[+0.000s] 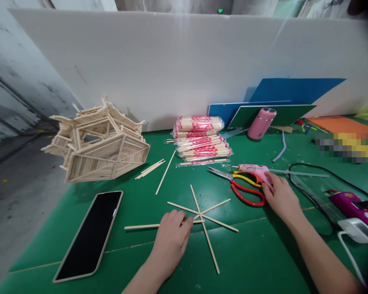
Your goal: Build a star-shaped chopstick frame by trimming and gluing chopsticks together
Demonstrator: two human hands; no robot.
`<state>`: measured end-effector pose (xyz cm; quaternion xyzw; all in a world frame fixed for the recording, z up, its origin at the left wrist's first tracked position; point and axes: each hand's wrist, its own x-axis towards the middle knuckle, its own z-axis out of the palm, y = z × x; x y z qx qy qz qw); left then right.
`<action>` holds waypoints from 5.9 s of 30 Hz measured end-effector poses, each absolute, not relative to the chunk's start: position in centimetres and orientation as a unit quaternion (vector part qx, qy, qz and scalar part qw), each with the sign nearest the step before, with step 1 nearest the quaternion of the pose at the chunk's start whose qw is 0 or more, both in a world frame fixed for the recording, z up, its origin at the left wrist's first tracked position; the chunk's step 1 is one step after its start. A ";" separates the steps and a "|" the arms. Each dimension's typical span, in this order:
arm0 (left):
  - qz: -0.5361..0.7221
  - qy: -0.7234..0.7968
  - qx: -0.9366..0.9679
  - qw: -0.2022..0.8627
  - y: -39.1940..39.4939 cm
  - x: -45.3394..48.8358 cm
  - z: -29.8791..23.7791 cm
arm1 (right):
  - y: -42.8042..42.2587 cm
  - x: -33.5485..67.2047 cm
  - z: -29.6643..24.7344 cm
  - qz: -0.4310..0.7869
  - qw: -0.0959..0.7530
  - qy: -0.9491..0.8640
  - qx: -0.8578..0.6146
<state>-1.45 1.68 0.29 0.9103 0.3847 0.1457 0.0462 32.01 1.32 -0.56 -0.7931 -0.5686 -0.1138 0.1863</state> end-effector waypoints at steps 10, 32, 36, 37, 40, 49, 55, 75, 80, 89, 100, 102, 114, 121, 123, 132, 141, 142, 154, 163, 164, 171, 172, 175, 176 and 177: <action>0.150 0.384 0.910 0.050 1.5 -1.5 0.3 | 2.8 35.8 -1.5 -0.146 0.183 -0.525 -0.818; 0.172 0.375 0.911 0.021 1.4 -1.6 0.5 | 4.3 31.4 -0.3 -0.021 0.116 -0.683 -0.720; 0.169 0.390 0.905 0.021 1.4 -1.5 0.5 | 4.9 31.3 -0.3 -0.026 0.098 -0.676 -0.730; 0.169 0.394 0.903 0.021 1.4 -1.5 0.6 | 4.9 31.3 -0.3 -0.026 0.095 -0.677 -0.730; 0.168 0.402 0.900 0.018 1.3 -1.4 0.8 | 4.9 31.1 -0.3 -0.024 0.091 -0.680 -0.727; 0.179 0.415 0.891 -0.043 1.4 -1.0 1.4 | 4.4 30.6 -0.3 -0.029 0.096 -0.658 -0.747; 0.125 0.320 0.937 -0.066 2.6 -1.6 0.9 | 4.3 30.6 -0.6 -0.028 0.106 -0.652 -0.750; 0.077 0.268 0.956 0.091 4.7 -2.1 1.3 | 4.1 30.7 -1.0 -0.033 0.156 -0.649 -0.744; 0.106 0.279 0.943 0.146 4.0 -2.0 1.6 | 4.1 30.7 -1.0 -0.033 0.163 -0.650 -0.742; 0.155 0.314 0.929 0.118 1.3 -0.8 1.1 | 4.1 30.8 -1.0 -0.030 0.166 -0.652 -0.739; 0.153 0.334 0.926 0.082 -0.2 -0.1 1.0 | 4.1 30.8 -1.1 -0.034 0.166 -0.648 -0.743; 0.149 0.337 0.928 0.048 -0.2 -0.1 1.2 | 4.1 30.8 -1.1 -0.033 0.168 -0.647 -0.743; 0.161 0.365 0.914 -0.066 1.4 -0.9 1.6 | 4.0 30.8 -1.1 -0.015 0.182 -0.645 -0.742; 0.195 0.332 0.922 -0.040 1.2 -0.5 0.8 | 4.0 30.8 -1.1 -0.010 0.188 -0.645 -0.740; 0.193 0.332 0.923 -0.034 1.1 -0.5 0.6 | 4.0 30.9 -1.1 -0.010 0.190 -0.645 -0.740; 0.200 0.346 0.916 -0.030 1.3 -0.5 0.5 | 4.1 31.0 -1.4 -0.012 0.195 -0.645 -0.739; 0.204 0.336 0.919 -0.017 1.5 -0.5 0.3 | 4.1 31.2 -1.5 -0.004 0.200 -0.642 -0.740; 0.203 0.337 0.919 -0.017 1.4 -0.5 0.3 | 4.1 31.2 -1.6 -0.003 0.200 -0.642 -0.741; 0.196 0.359 0.912 -0.026 1.4 -0.2 0.0 | 4.0 31.0 -1.4 -0.002 0.198 -0.640 -0.742; 0.168 0.362 0.915 -0.055 1.2 -0.2 0.2 | 4.0 30.9 -1.2 -0.010 0.196 -0.637 -0.746; 0.166 0.361 0.916 -0.057 1.1 -0.2 0.2 | 4.0 30.9 -1.2 -0.010 0.196 -0.636 -0.746; 0.157 0.362 0.917 -0.063 1.2 -0.2 0.1 | 4.0 30.8 -1.0 -0.009 0.194 -0.636 -0.747; 0.157 0.360 0.917 -0.065 1.2 -0.2 0.2 | 4.0 30.7 -1.0 -0.009 0.194 -0.636 -0.747; 0.163 0.351 0.919 -0.073 1.2 -0.1 0.4 | 3.9 30.7 -1.0 -0.008 0.194 -0.635 -0.748; 0.164 0.348 0.920 -0.075 1.2 0.0 0.5 | 3.9 30.7 -1.0 -0.008 0.194 -0.635 -0.748; 0.164 0.346 0.921 -0.076 1.2 0.0 0.6 | 4.0 30.7 -1.0 -0.007 0.194 -0.636 -0.747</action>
